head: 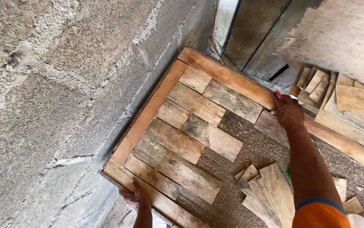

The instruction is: The person places small rectangular wood pieces into a wooden frame on a workbench, arranging them in a herringbone pattern and pressing them flat by hand. They use a roll of tape and a utility knife to trim and secure pieces, then press the assembled panel surface with both hands.

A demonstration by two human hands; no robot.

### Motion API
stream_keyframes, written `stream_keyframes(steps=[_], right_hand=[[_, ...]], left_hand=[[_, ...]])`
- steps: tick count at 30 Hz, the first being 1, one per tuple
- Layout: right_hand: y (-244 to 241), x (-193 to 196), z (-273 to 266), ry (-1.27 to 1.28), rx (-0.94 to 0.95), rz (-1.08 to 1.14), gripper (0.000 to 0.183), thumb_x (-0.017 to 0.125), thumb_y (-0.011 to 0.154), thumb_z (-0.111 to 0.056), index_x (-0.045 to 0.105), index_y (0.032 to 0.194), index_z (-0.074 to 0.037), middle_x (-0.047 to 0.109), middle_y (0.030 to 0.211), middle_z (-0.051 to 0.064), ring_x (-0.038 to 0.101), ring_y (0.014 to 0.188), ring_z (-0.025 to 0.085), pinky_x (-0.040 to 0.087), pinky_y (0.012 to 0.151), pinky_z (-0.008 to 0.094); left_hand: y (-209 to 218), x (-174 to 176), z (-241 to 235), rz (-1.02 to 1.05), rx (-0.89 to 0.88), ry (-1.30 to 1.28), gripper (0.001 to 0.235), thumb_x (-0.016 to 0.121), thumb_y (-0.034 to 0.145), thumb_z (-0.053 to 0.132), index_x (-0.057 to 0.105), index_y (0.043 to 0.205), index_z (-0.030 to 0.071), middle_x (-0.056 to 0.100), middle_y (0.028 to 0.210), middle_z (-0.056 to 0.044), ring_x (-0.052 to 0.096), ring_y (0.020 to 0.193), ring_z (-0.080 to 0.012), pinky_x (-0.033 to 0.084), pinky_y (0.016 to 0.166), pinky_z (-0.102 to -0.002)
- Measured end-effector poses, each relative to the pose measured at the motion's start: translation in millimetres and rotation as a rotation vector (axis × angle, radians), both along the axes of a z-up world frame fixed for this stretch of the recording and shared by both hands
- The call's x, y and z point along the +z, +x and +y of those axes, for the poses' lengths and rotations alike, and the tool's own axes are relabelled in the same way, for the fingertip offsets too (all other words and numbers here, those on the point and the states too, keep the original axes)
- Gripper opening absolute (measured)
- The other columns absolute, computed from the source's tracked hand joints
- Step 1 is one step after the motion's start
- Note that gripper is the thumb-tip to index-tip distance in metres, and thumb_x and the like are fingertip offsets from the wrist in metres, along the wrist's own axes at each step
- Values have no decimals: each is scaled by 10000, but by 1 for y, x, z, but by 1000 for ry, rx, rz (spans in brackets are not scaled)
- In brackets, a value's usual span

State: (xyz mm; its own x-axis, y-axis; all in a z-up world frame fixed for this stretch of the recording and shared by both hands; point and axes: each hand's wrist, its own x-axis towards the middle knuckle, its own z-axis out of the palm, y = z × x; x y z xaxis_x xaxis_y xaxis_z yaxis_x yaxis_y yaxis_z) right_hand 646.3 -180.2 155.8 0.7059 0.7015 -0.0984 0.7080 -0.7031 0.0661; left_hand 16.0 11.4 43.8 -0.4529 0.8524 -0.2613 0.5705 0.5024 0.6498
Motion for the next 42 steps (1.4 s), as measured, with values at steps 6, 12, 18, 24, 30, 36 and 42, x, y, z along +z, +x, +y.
stream_keyframes(steps=[6,12,18,24,30,36,42], right_hand=[[2,-4,-1,24,-6,-8,691,758,885,-322,539,1534,-235,579,1394,89,582,1234,359,495,1039,499],[-3,0,3,26,-30,7,638,699,950,-350,534,1555,-235,573,1388,122,585,1184,374,487,1030,513],[-6,1,3,22,-25,-14,609,728,914,-351,582,1485,-200,571,1401,106,573,1216,347,478,1047,498],[-5,-5,0,65,-20,-30,602,746,917,-304,587,1487,-190,566,1416,111,568,1218,358,475,1043,496],[-12,12,6,58,-44,23,650,772,887,-319,579,1493,-182,567,1397,126,568,1246,364,485,1053,496],[-5,5,7,25,-44,12,642,756,882,-293,571,1487,-182,570,1375,140,570,1212,376,485,1027,507],[-5,10,12,-97,-69,44,588,706,966,-335,545,1518,-212,578,1382,123,594,1212,345,504,1038,482]], left_hand=[[6,18,0,14,3,-62,870,645,897,671,469,1438,12,625,1318,-297,618,1176,-453,482,1010,-525],[-6,-10,-1,1,-14,22,951,650,901,691,401,1491,-12,559,1404,-297,561,1253,-448,442,1054,-514],[-6,-8,3,47,-24,-65,923,615,910,712,417,1477,12,556,1401,-289,562,1256,-448,446,1061,-529],[-5,-6,4,70,-40,-45,881,623,919,700,431,1438,15,578,1320,-264,582,1164,-404,474,992,-518],[-4,-8,0,-26,-33,46,814,636,929,685,463,1381,31,617,1272,-221,598,1127,-356,488,973,-494],[9,22,3,-100,5,-58,857,600,877,703,453,1415,53,643,1284,-217,625,1148,-377,503,994,-493],[4,13,2,-76,-5,-43,994,596,877,758,360,1523,40,497,1501,-263,516,1343,-428,430,1108,-515]])
